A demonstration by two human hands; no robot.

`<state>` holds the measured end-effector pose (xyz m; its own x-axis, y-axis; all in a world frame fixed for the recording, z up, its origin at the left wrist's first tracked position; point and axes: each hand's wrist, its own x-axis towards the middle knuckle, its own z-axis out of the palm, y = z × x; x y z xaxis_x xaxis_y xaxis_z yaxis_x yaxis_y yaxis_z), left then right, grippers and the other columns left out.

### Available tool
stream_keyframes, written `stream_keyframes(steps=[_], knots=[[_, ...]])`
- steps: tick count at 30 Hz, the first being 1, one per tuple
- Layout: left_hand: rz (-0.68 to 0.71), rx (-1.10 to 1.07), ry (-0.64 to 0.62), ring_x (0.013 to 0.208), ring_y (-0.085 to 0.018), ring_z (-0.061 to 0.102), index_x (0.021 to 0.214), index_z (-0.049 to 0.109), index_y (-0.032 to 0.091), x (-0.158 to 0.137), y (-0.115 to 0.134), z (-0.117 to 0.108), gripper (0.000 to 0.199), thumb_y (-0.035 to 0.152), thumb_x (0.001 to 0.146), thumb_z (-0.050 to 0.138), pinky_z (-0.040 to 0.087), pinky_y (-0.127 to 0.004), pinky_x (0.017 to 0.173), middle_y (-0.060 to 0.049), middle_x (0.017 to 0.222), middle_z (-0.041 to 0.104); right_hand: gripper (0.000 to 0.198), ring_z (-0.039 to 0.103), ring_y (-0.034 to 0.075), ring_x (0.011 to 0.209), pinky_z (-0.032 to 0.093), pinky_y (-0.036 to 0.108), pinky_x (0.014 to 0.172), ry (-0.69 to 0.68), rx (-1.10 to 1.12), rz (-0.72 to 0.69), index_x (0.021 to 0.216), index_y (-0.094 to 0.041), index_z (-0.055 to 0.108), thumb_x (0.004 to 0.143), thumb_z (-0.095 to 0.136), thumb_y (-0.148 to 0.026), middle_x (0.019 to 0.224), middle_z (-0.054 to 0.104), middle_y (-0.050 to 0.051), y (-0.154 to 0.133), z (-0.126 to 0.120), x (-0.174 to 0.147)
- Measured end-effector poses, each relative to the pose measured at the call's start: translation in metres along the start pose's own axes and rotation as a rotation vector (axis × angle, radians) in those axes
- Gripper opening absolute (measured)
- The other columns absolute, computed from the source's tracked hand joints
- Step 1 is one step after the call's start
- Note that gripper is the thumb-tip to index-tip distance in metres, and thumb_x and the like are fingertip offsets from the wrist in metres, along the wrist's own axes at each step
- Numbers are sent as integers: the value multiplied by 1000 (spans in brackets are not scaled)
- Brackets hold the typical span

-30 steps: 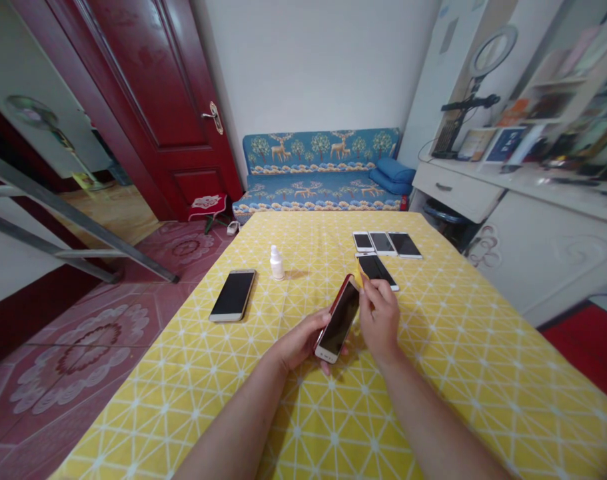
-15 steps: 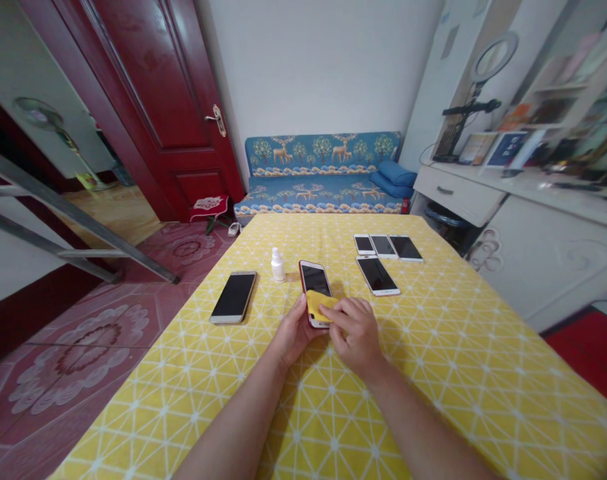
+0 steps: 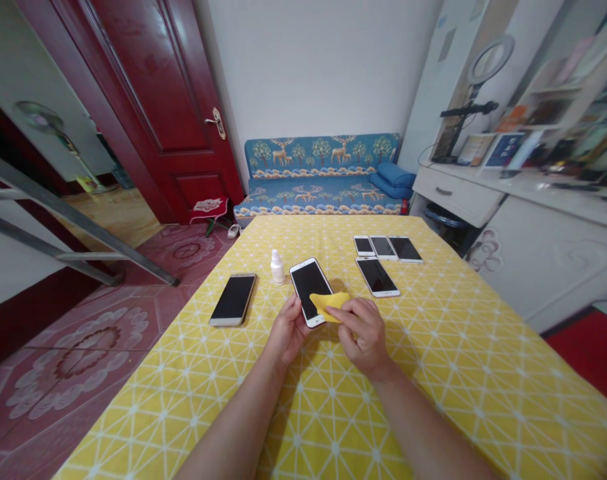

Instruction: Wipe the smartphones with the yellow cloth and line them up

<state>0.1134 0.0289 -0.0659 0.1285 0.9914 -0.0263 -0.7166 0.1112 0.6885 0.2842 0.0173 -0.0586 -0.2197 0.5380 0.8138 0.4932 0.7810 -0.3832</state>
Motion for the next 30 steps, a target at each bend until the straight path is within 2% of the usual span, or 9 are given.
stream_keyframes(steps=[3,6,11,17,20,23,26,28,30], knots=[[-1,39,-12,81,-17,67,109,63,16,2,-1,-1,32,24,78,70,54,-29,74,-6,101,70,44,53,18,78,42,37,74,17,95,38,113,-27,68,80,48,-4,80,55,2,1,0,-2],[-7,96,-19,80,-18,66,115,63,17,1,-1,-1,41,25,76,71,52,-27,71,-6,101,71,48,53,18,79,44,36,73,-11,175,26,118,-29,66,82,47,-3,83,55,2,-1,3,-2],[-61,200,28,78,-18,66,109,69,15,0,-5,-1,40,30,73,75,48,-25,69,-7,91,73,57,55,17,84,47,33,73,27,189,22,129,-31,58,84,44,-1,91,55,4,0,7,-1],[-62,327,-60,112,-25,60,115,69,19,-2,-6,-4,41,31,76,71,40,-32,98,-8,121,67,56,56,17,93,47,33,81,185,124,104,135,-32,52,87,46,-3,100,56,5,0,4,1],[-47,440,-122,120,-28,55,116,69,19,-3,-3,-2,41,33,78,68,34,-36,106,-8,127,63,51,57,18,97,46,34,85,277,116,194,136,-30,51,89,46,-8,105,58,6,-3,2,2],[-32,536,-152,116,-29,57,111,72,20,-6,1,4,36,34,78,67,33,-39,106,-7,122,67,41,58,19,95,47,34,84,319,155,261,126,-27,59,91,45,-12,102,59,5,-3,0,3],[-8,615,-116,111,-30,59,105,74,18,-9,6,9,35,39,78,66,36,-41,104,-8,114,70,31,57,18,89,47,33,80,283,202,299,111,-25,66,91,45,-15,95,58,4,-1,0,3],[12,661,-113,113,-32,58,106,74,17,-12,9,10,39,46,81,63,36,-41,103,-10,114,69,24,57,18,87,46,33,79,265,219,340,101,-23,67,91,46,-16,92,58,3,3,0,3],[12,674,-162,120,-34,53,111,72,17,-17,13,10,45,49,80,64,35,-40,104,-11,120,66,19,57,19,88,46,34,80,268,229,375,93,-21,66,90,47,-18,91,59,4,7,1,3]])
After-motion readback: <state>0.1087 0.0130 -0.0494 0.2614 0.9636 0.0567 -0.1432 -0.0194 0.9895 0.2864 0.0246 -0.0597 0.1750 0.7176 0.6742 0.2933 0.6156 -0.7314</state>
